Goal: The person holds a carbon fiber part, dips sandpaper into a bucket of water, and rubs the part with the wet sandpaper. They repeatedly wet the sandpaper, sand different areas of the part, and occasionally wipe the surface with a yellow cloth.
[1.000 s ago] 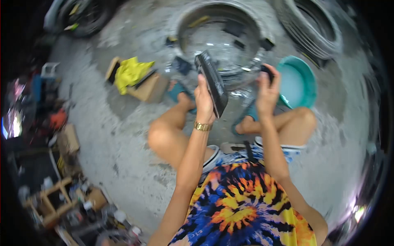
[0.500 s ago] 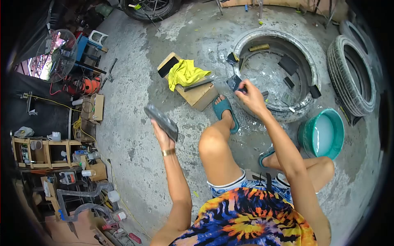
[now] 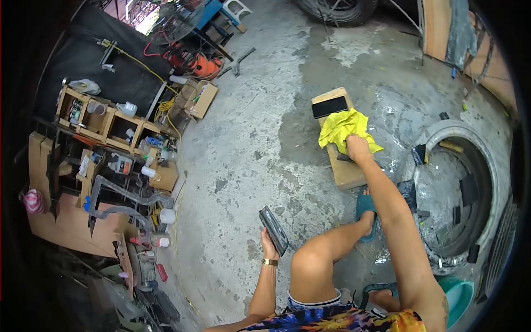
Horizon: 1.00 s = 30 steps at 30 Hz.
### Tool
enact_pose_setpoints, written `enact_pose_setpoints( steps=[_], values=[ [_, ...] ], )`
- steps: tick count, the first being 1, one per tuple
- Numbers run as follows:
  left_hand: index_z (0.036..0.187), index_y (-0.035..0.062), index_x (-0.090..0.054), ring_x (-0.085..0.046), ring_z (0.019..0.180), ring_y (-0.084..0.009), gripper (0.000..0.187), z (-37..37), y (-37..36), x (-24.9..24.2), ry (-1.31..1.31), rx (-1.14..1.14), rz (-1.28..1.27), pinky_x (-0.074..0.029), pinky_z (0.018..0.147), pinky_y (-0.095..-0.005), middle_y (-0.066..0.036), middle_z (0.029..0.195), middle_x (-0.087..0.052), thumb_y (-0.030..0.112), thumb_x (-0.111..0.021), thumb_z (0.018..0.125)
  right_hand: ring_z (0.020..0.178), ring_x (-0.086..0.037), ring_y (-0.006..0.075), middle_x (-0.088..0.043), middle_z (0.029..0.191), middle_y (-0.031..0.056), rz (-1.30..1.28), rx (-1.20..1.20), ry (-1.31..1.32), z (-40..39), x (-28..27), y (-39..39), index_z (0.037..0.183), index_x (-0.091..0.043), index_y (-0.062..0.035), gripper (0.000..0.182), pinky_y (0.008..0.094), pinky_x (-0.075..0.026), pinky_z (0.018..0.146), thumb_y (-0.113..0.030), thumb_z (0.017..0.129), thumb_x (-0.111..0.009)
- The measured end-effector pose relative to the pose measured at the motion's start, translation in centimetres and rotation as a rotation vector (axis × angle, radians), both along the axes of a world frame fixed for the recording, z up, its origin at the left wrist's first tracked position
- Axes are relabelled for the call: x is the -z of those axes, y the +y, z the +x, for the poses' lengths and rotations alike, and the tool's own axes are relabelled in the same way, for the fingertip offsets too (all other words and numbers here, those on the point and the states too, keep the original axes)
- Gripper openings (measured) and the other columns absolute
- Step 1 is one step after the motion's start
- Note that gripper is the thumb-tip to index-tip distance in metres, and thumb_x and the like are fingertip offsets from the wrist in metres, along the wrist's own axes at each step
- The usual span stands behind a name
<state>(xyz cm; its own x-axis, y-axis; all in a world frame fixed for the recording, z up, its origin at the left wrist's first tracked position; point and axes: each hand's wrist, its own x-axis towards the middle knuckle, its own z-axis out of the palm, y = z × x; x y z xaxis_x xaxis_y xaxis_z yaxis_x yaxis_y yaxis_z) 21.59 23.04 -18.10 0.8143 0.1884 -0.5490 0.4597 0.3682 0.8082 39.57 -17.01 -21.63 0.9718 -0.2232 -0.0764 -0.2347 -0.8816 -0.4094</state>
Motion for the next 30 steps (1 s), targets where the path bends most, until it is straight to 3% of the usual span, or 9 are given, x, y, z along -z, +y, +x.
enact_pose_setpoints(
  steps=[6, 11, 14, 18, 21, 23, 25, 28, 30],
  values=[
    [0.128, 0.0047, -0.048, -0.061, 0.096, -0.0161, 0.052, 4.9, -2.0, -3.9, -0.189, 0.191, -0.016, -0.051, 0.081, -0.031, -0.006, 0.109, -0.06, 0.047, -0.04, 0.098, 0.092, -0.06, 0.0406, -0.064, 0.096, 0.0213, 0.398, 0.247, -0.537, 2.3, -5.2, -5.7, 0.097, -0.063, -0.0058, 0.02, 0.0461, -0.048, 0.075, -0.016, 0.08, -0.06],
    [0.118, 0.0058, -0.056, -0.064, 0.085, -0.0137, 0.042, 8.5, -9.2, -11.7, -0.396, 0.263, -0.211, -0.054, 0.075, -0.0302, -0.005, 0.101, -0.065, 0.04, -0.041, 0.099, 0.091, -0.058, 0.0258, -0.061, 0.101, 0.0128, 0.534, 0.093, -0.97, 0.3, -15.1, -11.9, 0.096, -0.062, -0.0033, 0.03, 0.0369, -0.044, 0.079, -0.028, 0.082, -0.068],
    [0.119, 0.0052, -0.055, -0.065, 0.085, -0.0138, 0.039, 8.7, -12.5, -14.1, -0.504, 0.404, -0.313, -0.055, 0.074, -0.0294, -0.005, 0.103, -0.065, 0.036, -0.04, 0.1, 0.084, -0.057, 0.0093, -0.062, 0.09, -0.0015, 0.832, 0.017, -0.755, -7.5, -24.6, -11.9, 0.099, -0.064, -0.0056, 0.025, 0.0242, -0.044, 0.077, -0.028, 0.089, -0.063],
    [0.119, 0.0029, -0.055, -0.063, 0.087, -0.0135, 0.037, 6.4, -16.8, -17.0, -0.551, 0.554, -0.37, -0.053, 0.077, -0.0279, -0.004, 0.106, -0.064, 0.032, -0.043, 0.1, 0.085, -0.057, 0.0058, -0.062, 0.089, -0.004, 0.937, 0.055, -0.925, -17.7, -31.9, -9.8, 0.103, -0.064, -0.0074, 0.022, 0.0209, -0.044, 0.077, -0.025, 0.091, -0.063],
    [0.116, 0.0029, -0.057, -0.062, 0.083, -0.0115, 0.035, 3.3, -19.6, -20.6, -0.572, 0.632, -0.422, -0.052, 0.073, -0.0267, -0.003, 0.102, -0.064, 0.03, -0.042, 0.101, 0.089, -0.058, 0.0076, -0.063, 0.098, 0.0002, 1.337, -0.001, -1.074, -24.4, -34.6, -6.8, 0.113, -0.061, -0.0037, 0.031, 0.0236, -0.047, 0.078, -0.023, 0.089, -0.065],
    [0.115, 0.0029, -0.057, -0.062, 0.081, -0.0108, 0.034, 1.5, -20.7, -22.4, -0.624, 0.713, -0.421, -0.052, 0.072, -0.0266, -0.003, 0.101, -0.064, 0.03, -0.042, 0.101, 0.097, -0.058, 0.0132, -0.061, 0.111, 0.005, 1.17, 0.146, -0.971, -30.0, -35.7, -3.3, 0.121, -0.058, -0.0035, 0.034, 0.0249, -0.045, 0.087, -0.016, 0.089, -0.062],
    [0.111, 0.0032, -0.057, -0.061, 0.08, -0.0102, 0.033, -0.4, -21.4, -23.8, -0.667, 0.753, -0.37, -0.052, 0.071, -0.0258, -0.003, 0.097, -0.064, 0.031, -0.042, 0.101, 0.106, -0.052, 0.0173, -0.054, 0.114, 0.0094, 0.501, -0.052, -0.991, -34.3, -34.2, -1.1, 0.124, -0.056, -0.0046, 0.039, 0.0299, -0.041, 0.09, -0.009, 0.085, -0.06],
    [0.101, 0.0043, -0.057, -0.056, 0.074, -0.0065, 0.031, -3.6, -23.3, -25.7, -0.713, 0.798, -0.297, -0.048, 0.067, -0.0232, 0.0, 0.088, -0.06, 0.031, -0.041, 0.101, 0.104, -0.052, 0.0307, -0.051, 0.113, 0.0129, -0.109, -0.052, -0.818, -39.6, -30.8, 5.6, 0.128, -0.053, -0.0159, 0.057, 0.0384, -0.042, 0.084, -0.003, 0.073, -0.06],
    [0.092, 0.0051, -0.056, -0.047, 0.07, -0.0034, 0.031, -6.2, -24.9, -25.3, -0.831, 0.943, -0.142, -0.042, 0.063, -0.0219, 0.004, 0.081, -0.054, 0.03, -0.041, 0.102, 0.101, -0.05, 0.029, -0.048, 0.118, 0.0146, -0.175, 0.016, -0.622, -41.9, -27.5, 9.6, 0.131, -0.051, -0.0147, 0.054, 0.0393, -0.04, 0.083, -0.005, 0.078, -0.057]
  ],
)
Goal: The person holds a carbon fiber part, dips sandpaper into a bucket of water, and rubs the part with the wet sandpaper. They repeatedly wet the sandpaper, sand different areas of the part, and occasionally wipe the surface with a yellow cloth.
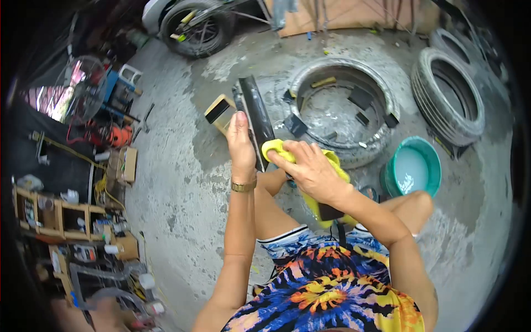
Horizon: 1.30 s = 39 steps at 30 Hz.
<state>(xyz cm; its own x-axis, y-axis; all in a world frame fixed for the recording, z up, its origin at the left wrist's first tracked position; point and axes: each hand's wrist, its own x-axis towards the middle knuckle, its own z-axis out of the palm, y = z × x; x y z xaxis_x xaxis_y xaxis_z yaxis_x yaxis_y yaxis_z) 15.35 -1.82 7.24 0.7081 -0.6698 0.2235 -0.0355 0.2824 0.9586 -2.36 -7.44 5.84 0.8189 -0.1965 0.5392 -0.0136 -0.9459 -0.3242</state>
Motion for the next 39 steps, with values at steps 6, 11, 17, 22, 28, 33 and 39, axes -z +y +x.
enact_pose_setpoints(
  steps=[6, 11, 17, 22, 28, 33, 39],
  values=[
    [0.094, 0.0066, -0.058, -0.052, 0.071, -0.0015, 0.027, -5.1, 0.4, 0.3, -0.04, 0.258, 0.025, -0.044, 0.062, -0.0193, 0.005, 0.083, -0.058, 0.029, -0.045, 0.1, 0.098, -0.049, 0.0275, -0.048, 0.116, 0.0135, -0.039, 0.302, -0.015, -2.6, -0.1, 0.3, 0.133, -0.046, -0.0084, 0.055, 0.0379, -0.039, 0.082, -0.005, 0.078, -0.051],
    [0.102, 0.0026, -0.055, -0.058, 0.066, -0.0076, 0.031, -7.2, 1.6, 1.4, 0.158, 0.361, 0.116, -0.05, 0.058, -0.0218, -0.003, 0.08, -0.061, 0.031, -0.044, 0.1, 0.099, -0.049, 0.0271, -0.048, 0.118, 0.0137, -0.127, 0.391, -0.01, -1.6, 0.2, -2.5, 0.134, -0.043, -0.0083, 0.056, 0.0382, -0.04, 0.082, -0.004, 0.078, -0.05],
    [0.114, -0.004, -0.054, -0.064, 0.088, -0.0192, 0.045, -6.5, 3.7, 2.9, 0.284, 0.461, 0.153, -0.053, 0.081, -0.0302, -0.015, 0.105, -0.063, 0.037, -0.041, 0.1, 0.1, -0.051, 0.0287, -0.049, 0.115, 0.0127, -0.193, 0.448, 0.017, 1.1, -0.2, -10.0, 0.133, -0.046, -0.0122, 0.058, 0.0401, -0.043, 0.082, 0.002, 0.076, -0.051],
    [0.103, -0.0003, -0.056, -0.06, 0.068, -0.0127, 0.039, -3.8, 3.4, 3.9, 0.24, 0.333, 0.037, -0.051, 0.063, -0.0251, -0.008, 0.083, -0.063, 0.036, -0.041, 0.1, 0.108, -0.052, 0.0333, -0.049, 0.118, 0.016, -0.041, 0.377, -0.16, 2.6, -1.0, -15.0, 0.135, -0.045, -0.0125, 0.061, 0.0417, -0.043, 0.091, 0.004, 0.077, -0.055],
    [0.102, 0.0011, -0.058, -0.058, 0.072, -0.0079, 0.036, 0.7, 3.9, 4.4, 0.251, 0.141, 0.019, -0.048, 0.066, -0.0225, -0.003, 0.087, -0.063, 0.033, -0.041, 0.101, 0.104, -0.052, 0.0288, -0.047, 0.115, 0.0124, 0.114, 0.246, -0.201, 9.7, -0.1, -18.1, 0.14, -0.04, -0.0144, 0.049, 0.0374, -0.041, 0.093, -0.009, 0.093, -0.051],
    [0.11, 0.002, -0.059, -0.06, 0.079, -0.0082, 0.034, 5.9, 6.2, 6.4, 0.272, 0.023, -0.012, -0.049, 0.071, -0.0226, -0.002, 0.098, -0.065, 0.031, -0.043, 0.1, 0.102, -0.052, 0.0265, -0.048, 0.111, 0.0111, 0.283, 0.094, -0.273, 19.6, 1.1, -18.3, 0.138, -0.042, -0.0107, 0.046, 0.033, -0.039, 0.093, -0.01, 0.093, -0.052],
    [0.106, 0.0029, -0.062, -0.059, 0.083, -0.0079, 0.034, 9.7, 7.6, 8.1, 0.383, -0.232, -0.059, -0.048, 0.075, -0.023, -0.001, 0.098, -0.065, 0.03, -0.043, 0.101, 0.094, -0.05, 0.0284, -0.047, 0.1, 0.0148, 0.512, -0.087, -0.399, 31.3, 3.9, -15.9, 0.13, -0.048, -0.0056, 0.042, 0.0331, -0.041, 0.086, 0.0, 0.088, -0.05]
  ],
)
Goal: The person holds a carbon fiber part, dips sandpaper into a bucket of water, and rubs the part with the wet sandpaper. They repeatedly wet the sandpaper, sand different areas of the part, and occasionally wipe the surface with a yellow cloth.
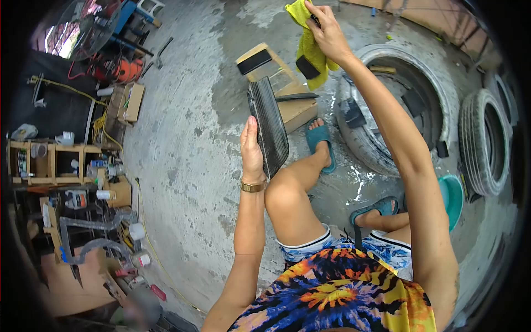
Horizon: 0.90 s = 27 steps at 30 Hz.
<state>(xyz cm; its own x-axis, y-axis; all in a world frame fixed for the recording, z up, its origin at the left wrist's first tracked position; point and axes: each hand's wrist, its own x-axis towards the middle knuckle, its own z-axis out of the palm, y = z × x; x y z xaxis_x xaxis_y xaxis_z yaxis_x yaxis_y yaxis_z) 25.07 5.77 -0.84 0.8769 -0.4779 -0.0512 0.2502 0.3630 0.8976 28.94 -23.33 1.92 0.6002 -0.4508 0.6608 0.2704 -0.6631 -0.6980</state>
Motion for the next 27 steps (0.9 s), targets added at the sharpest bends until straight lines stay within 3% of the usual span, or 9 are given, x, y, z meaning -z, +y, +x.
enact_pose_setpoints(
  steps=[5, 7, 8, 12, 14, 16, 19, 23, 27],
  values=[
    [0.108, 0.0023, -0.06, -0.06, 0.085, -0.0096, 0.035, 2.8, 0.6, 2.3, 0.007, -0.065, 0.07, -0.048, 0.077, -0.0244, -0.003, 0.101, -0.064, 0.03, -0.041, 0.101, 0.093, -0.052, 0.0297, -0.048, 0.102, 0.016, -0.002, -0.046, -0.021, 7.5, 3.6, 1.4, 0.124, -0.05, -0.0044, 0.037, 0.0352, -0.044, 0.084, 0.001, 0.087, -0.049],
    [0.109, 0.002, -0.06, -0.06, 0.086, -0.0102, 0.035, 3.7, 0.6, 3.1, -0.036, -0.061, 0.081, -0.048, 0.077, -0.0248, -0.004, 0.102, -0.064, 0.031, -0.04, 0.101, 0.099, -0.053, 0.0292, -0.049, 0.108, 0.0175, -0.08, -0.079, -0.063, 9.9, 5.6, 1.6, 0.126, -0.049, -0.0057, 0.04, 0.0368, -0.043, 0.087, 0.001, 0.087, -0.05],
    [0.111, 0.0013, -0.059, -0.06, 0.087, -0.0106, 0.037, 4.1, 0.5, 3.4, -0.016, -0.054, 0.051, -0.048, 0.078, -0.0257, -0.005, 0.104, -0.063, 0.032, -0.041, 0.101, 0.102, -0.053, 0.0319, -0.05, 0.108, 0.0112, -0.226, 0.016, -0.043, 11.2, 6.8, 2.0, 0.124, -0.049, -0.0115, 0.038, 0.0402, -0.042, 0.087, -0.008, 0.087, -0.054],
    [0.112, 0.0002, -0.057, -0.061, 0.084, -0.0116, 0.04, 4.6, -0.2, 3.7, 0.057, -0.128, 0.062, -0.05, 0.075, -0.0268, -0.006, 0.103, -0.063, 0.034, -0.04, 0.101, 0.106, -0.052, 0.0311, -0.049, 0.11, 0.0107, -0.384, 0.013, 0.074, 12.4, 12.0, 3.3, 0.118, -0.049, -0.0107, 0.037, 0.0421, -0.044, 0.089, -0.003, 0.082, -0.055],
    [0.112, 0.0006, -0.057, -0.061, 0.082, -0.0117, 0.039, 4.9, 0.0, 4.8, 0.043, -0.144, 0.089, -0.05, 0.074, -0.0267, -0.006, 0.101, -0.063, 0.035, -0.041, 0.101, 0.106, -0.054, 0.0322, -0.054, 0.11, 0.0128, -0.458, -0.04, 0.322, 11.7, 15.5, 3.7, 0.117, -0.051, -0.0096, 0.035, 0.0429, -0.044, 0.089, -0.005, 0.083, -0.053],
    [0.112, 0.0009, -0.057, -0.061, 0.081, -0.0118, 0.039, 5.0, 0.1, 5.4, 0.028, -0.155, 0.111, -0.05, 0.073, -0.0265, -0.006, 0.099, -0.064, 0.035, -0.041, 0.101, 0.106, -0.056, 0.0333, -0.059, 0.11, 0.0158, -0.452, -0.315, 0.864, 11.5, 19.7, 3.4, 0.116, -0.054, -0.0067, 0.031, 0.0418, -0.044, 0.09, -0.006, 0.084, -0.052],
    [0.11, 0.0015, -0.057, -0.061, 0.078, -0.0117, 0.039, 4.5, 0.0, 5.4, 0.1, -0.122, 0.071, -0.05, 0.071, -0.0263, -0.006, 0.097, -0.064, 0.036, -0.042, 0.1, 0.107, -0.057, 0.0338, -0.062, 0.111, 0.0186, -0.152, -0.476, 0.854, 10.1, 22.3, 2.9, 0.115, -0.055, -0.0046, 0.03, 0.0404, -0.044, 0.092, -0.005, 0.086, -0.051],
    [0.108, 0.0017, -0.059, -0.06, 0.081, -0.0114, 0.038, 3.9, -0.5, 4.7, 0.113, -0.081, 0.012, -0.049, 0.073, -0.026, -0.005, 0.098, -0.064, 0.034, -0.042, 0.1, 0.11, -0.056, 0.0346, -0.061, 0.115, 0.0178, -0.097, -0.429, 0.812, 7.1, 19.9, 1.3, 0.117, -0.056, -0.0057, 0.031, 0.0396, -0.045, 0.091, -0.005, 0.087, -0.05],
    [0.107, 0.0019, -0.06, -0.059, 0.084, -0.011, 0.037, 3.2, -1.5, 4.1, 0.079, -0.054, 0.006, -0.048, 0.074, -0.0252, -0.005, 0.1, -0.064, 0.034, -0.042, 0.1, 0.099, -0.061, 0.0303, -0.064, 0.105, 0.0186, -0.018, -0.516, 0.615, 3.9, 19.5, -0.7, 0.115, -0.055, -0.001, 0.028, 0.0364, -0.047, 0.087, -0.006, 0.088, -0.054]
  ],
)
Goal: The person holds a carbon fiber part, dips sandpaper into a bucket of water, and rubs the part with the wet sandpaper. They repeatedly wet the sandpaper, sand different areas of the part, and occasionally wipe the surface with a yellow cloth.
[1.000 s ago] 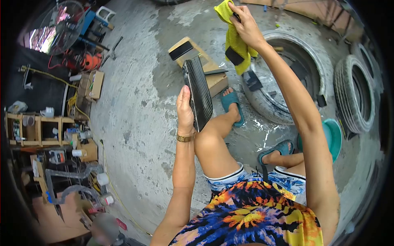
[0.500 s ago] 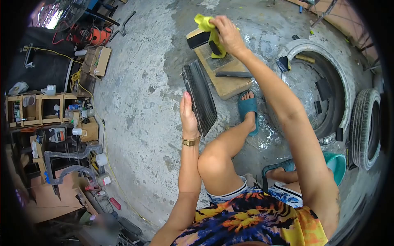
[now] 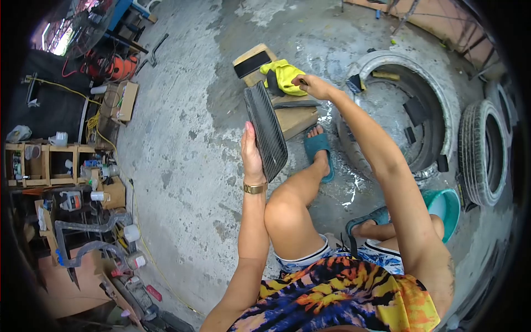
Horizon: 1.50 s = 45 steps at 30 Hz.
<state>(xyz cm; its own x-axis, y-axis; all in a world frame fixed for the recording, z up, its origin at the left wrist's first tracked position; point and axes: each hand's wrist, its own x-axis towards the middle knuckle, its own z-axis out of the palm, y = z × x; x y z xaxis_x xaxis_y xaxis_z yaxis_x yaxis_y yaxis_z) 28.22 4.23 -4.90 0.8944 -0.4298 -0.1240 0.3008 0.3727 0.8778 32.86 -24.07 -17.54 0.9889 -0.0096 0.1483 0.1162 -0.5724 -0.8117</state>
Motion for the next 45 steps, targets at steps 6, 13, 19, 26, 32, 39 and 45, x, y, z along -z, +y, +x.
enact_pose_setpoints(
  steps=[6, 13, 19, 26, 32, 39, 45],
  values=[
    [0.109, 0.0017, -0.06, -0.059, 0.086, -0.0102, 0.038, -1.9, -1.2, -2.7, -0.018, 0.081, -0.067, -0.047, 0.077, -0.025, -0.003, 0.101, -0.064, 0.035, -0.042, 0.1, 0.07, -0.06, 0.0139, -0.064, 0.084, 0.0098, 0.382, 0.302, 0.051, -6.4, -5.1, 1.0, 0.113, -0.055, 0.0008, 0.025, 0.0293, -0.049, 0.065, -0.008, 0.089, -0.055],
    [0.109, 0.0017, -0.059, -0.064, 0.075, -0.0127, 0.041, -6.4, -4.6, -8.3, -0.046, 0.347, -0.193, -0.053, 0.066, -0.0257, -0.007, 0.095, -0.066, 0.038, -0.043, 0.099, 0.074, -0.053, 0.0073, -0.059, 0.082, -0.0007, 0.531, 0.591, -0.013, -21.1, -7.8, 4.2, 0.112, -0.059, -0.0056, 0.032, 0.0224, -0.043, 0.064, -0.014, 0.082, -0.067],
    [0.111, 0.002, -0.058, -0.065, 0.077, -0.0147, 0.039, -10.6, -10.5, -7.3, 0.067, 0.546, -0.236, -0.055, 0.067, -0.0282, -0.007, 0.093, -0.066, 0.036, -0.042, 0.1, 0.067, -0.045, 0.006, -0.051, 0.076, -0.0044, 0.658, 0.812, 0.081, -35.2, -5.5, 7.5, 0.112, -0.058, -0.0056, 0.033, 0.0223, -0.037, 0.058, -0.01, 0.081, -0.067],
    [0.11, 0.0007, -0.058, -0.065, 0.072, -0.0147, 0.041, -17.3, -15.4, -6.9, 0.109, 0.771, -0.34, -0.055, 0.064, -0.0266, -0.008, 0.091, -0.067, 0.037, -0.041, 0.1, 0.072, -0.046, 0.0061, -0.052, 0.079, -0.0029, 0.736, 0.827, 0.219, -45.8, -1.7, 12.8, 0.109, -0.06, -0.0055, 0.029, 0.0219, -0.039, 0.064, -0.005, 0.08, -0.064],
    [0.11, 0.0002, -0.058, -0.065, 0.074, -0.0141, 0.04, -20.8, -17.1, -7.5, 0.098, 0.797, -0.31, -0.054, 0.065, -0.026, -0.008, 0.092, -0.066, 0.036, -0.042, 0.1, 0.074, -0.05, 0.0093, -0.056, 0.076, -0.0027, 0.734, 0.794, 0.277, -49.4, 1.8, 16.2, 0.104, -0.063, -0.0061, 0.025, 0.0238, -0.041, 0.068, -0.008, 0.079, -0.066],
    [0.111, 0.0003, -0.057, -0.065, 0.073, -0.0139, 0.042, -21.6, -18.0, -7.3, 0.064, 0.826, -0.283, -0.054, 0.064, -0.026, -0.008, 0.091, -0.066, 0.037, -0.041, 0.1, 0.077, -0.056, 0.0121, -0.062, 0.081, -0.0005, 0.673, 0.886, 0.236, -50.9, 4.5, 18.9, 0.104, -0.062, -0.0046, 0.025, 0.0265, -0.042, 0.068, -0.007, 0.08, -0.066],
    [0.109, 0.0014, -0.056, -0.066, 0.076, -0.0148, 0.04, -20.9, -17.5, -6.3, 0.097, 0.908, -0.329, -0.056, 0.069, -0.0282, -0.009, 0.093, -0.066, 0.036, -0.038, 0.101, 0.079, -0.054, 0.0133, -0.059, 0.081, 0.0019, 0.871, 0.848, 0.478, -50.5, 5.5, 19.4, 0.104, -0.062, -0.0027, 0.024, 0.0266, -0.043, 0.073, -0.003, 0.08, -0.063]
  ],
)
